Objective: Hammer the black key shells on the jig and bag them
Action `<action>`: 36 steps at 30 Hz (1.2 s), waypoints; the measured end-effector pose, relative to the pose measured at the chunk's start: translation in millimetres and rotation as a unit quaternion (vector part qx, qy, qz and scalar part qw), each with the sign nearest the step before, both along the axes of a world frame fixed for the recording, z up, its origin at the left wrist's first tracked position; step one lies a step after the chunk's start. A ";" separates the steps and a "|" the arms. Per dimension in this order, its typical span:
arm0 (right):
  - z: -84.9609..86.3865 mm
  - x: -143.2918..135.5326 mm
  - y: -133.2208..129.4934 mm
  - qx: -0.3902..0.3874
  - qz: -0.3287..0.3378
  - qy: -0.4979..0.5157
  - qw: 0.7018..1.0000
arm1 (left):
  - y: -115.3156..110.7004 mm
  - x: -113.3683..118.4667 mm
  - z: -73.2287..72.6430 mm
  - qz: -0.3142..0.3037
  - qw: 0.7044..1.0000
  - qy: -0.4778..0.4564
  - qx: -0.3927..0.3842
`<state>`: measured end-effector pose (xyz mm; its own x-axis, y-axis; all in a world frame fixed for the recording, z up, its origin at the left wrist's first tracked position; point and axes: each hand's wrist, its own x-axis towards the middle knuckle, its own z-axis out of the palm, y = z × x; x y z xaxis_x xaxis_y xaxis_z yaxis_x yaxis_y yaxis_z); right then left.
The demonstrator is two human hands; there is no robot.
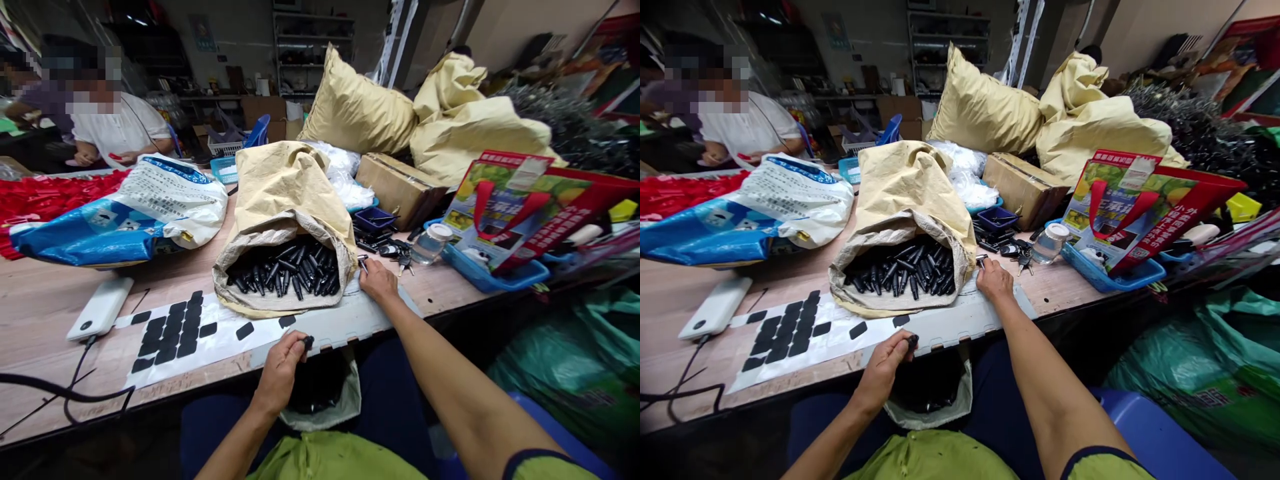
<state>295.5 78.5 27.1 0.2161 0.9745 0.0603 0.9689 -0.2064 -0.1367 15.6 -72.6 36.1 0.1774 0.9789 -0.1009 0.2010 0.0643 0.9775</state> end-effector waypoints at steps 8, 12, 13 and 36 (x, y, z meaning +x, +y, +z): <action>-0.1 0.4 0.4 -0.002 0.007 0.020 1.000 | -24.7 15.0 1.8 0.072 0.897 -0.309 -0.308; 1.5 0.4 -0.5 0.001 0.004 0.027 1.000 | -21.8 13.7 4.1 0.085 0.875 -0.332 -0.343; 1.6 0.5 -0.7 0.002 0.005 0.029 1.000 | -21.6 14.0 4.4 0.086 0.872 -0.335 -0.348; -1.7 0.4 -0.5 0.008 0.004 0.031 0.999 | -31.0 24.1 -7.4 -0.011 0.969 -0.143 -0.200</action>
